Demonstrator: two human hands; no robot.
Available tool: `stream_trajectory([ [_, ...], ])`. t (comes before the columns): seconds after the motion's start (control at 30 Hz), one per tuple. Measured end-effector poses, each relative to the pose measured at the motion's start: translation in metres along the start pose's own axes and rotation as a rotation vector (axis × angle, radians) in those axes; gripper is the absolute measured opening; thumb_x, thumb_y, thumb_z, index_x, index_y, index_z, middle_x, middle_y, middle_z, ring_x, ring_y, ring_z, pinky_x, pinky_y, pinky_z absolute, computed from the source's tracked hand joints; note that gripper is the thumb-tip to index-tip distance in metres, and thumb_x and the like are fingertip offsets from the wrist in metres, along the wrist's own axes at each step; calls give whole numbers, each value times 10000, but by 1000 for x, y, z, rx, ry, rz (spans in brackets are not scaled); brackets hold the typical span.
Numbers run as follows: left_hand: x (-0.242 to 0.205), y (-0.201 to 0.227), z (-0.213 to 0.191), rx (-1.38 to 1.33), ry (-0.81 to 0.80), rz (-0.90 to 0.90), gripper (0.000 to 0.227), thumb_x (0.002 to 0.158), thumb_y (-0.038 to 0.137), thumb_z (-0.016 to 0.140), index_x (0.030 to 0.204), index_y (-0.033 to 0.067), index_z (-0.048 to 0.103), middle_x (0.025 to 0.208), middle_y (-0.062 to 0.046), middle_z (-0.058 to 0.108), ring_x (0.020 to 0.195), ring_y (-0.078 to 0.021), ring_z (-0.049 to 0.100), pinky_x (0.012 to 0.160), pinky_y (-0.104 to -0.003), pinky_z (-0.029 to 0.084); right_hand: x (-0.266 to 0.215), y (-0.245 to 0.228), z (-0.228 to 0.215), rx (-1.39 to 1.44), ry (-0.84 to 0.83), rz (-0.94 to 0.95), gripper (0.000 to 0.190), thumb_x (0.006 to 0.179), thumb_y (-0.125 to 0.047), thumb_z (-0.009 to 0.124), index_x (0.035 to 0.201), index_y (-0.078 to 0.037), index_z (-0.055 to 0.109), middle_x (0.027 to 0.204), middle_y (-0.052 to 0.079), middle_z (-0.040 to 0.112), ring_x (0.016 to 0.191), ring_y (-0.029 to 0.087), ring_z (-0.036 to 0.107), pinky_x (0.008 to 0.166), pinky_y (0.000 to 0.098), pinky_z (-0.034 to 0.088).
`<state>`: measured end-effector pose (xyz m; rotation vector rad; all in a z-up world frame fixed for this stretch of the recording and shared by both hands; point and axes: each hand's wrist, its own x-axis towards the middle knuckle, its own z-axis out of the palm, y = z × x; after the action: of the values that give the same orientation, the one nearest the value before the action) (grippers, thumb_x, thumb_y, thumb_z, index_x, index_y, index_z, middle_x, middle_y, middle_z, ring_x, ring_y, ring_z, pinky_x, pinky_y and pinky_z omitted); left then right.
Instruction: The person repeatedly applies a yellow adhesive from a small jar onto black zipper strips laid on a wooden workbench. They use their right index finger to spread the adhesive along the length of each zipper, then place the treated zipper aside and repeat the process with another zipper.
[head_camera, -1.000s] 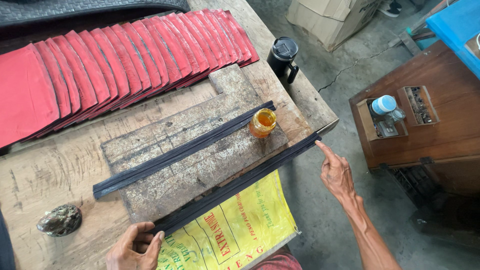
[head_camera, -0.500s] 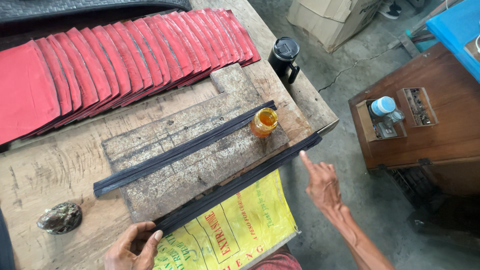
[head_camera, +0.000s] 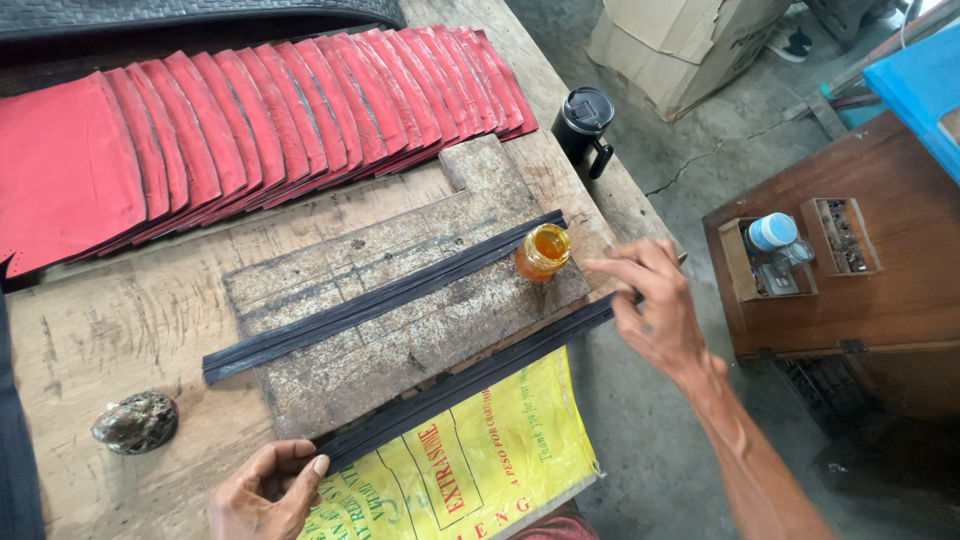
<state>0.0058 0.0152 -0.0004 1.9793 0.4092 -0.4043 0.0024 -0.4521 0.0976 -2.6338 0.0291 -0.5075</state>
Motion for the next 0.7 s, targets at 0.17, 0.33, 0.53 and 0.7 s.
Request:
stream_trajectory([
  [0.17, -1, 0, -1, -31, 9, 59, 234, 784, 57, 817, 996, -32, 777, 710, -131, 757, 634, -162, 718, 559, -326, 623, 54, -27, 0, -175, -156, -188, 433, 613, 82, 646, 954, -134, 802, 1342, 122, 564, 1312, 359, 393, 1037, 518, 320],
  [0.33, -1, 2, -3, -14, -16, 23, 232, 783, 68, 822, 991, -25, 781, 725, -120, 761, 639, -158, 713, 570, -325, 629, 64, -18, 7, -206, -207, -221, 475, 626, 119, 609, 979, -140, 792, 1366, 86, 569, 1341, 318, 425, 1144, 512, 303],
  [0.53, -3, 4, -4, -23, -6, 22, 227, 786, 66, 817, 991, -25, 781, 724, -126, 760, 643, -158, 715, 569, -322, 630, 72, -11, 15, -102, -250, -215, 351, 691, 102, 646, 934, -118, 771, 1351, 65, 568, 1294, 321, 438, 1066, 507, 331],
  [0.7, -3, 4, 0, -18, 17, 33, 244, 789, 53, 812, 1011, -38, 770, 707, -148, 759, 621, -175, 723, 555, -324, 616, 57, 5, -1, 90, -123, -101, 390, 737, 213, 506, 811, -96, 732, 1296, 56, 666, 1281, 256, 527, 1130, 450, 410],
])
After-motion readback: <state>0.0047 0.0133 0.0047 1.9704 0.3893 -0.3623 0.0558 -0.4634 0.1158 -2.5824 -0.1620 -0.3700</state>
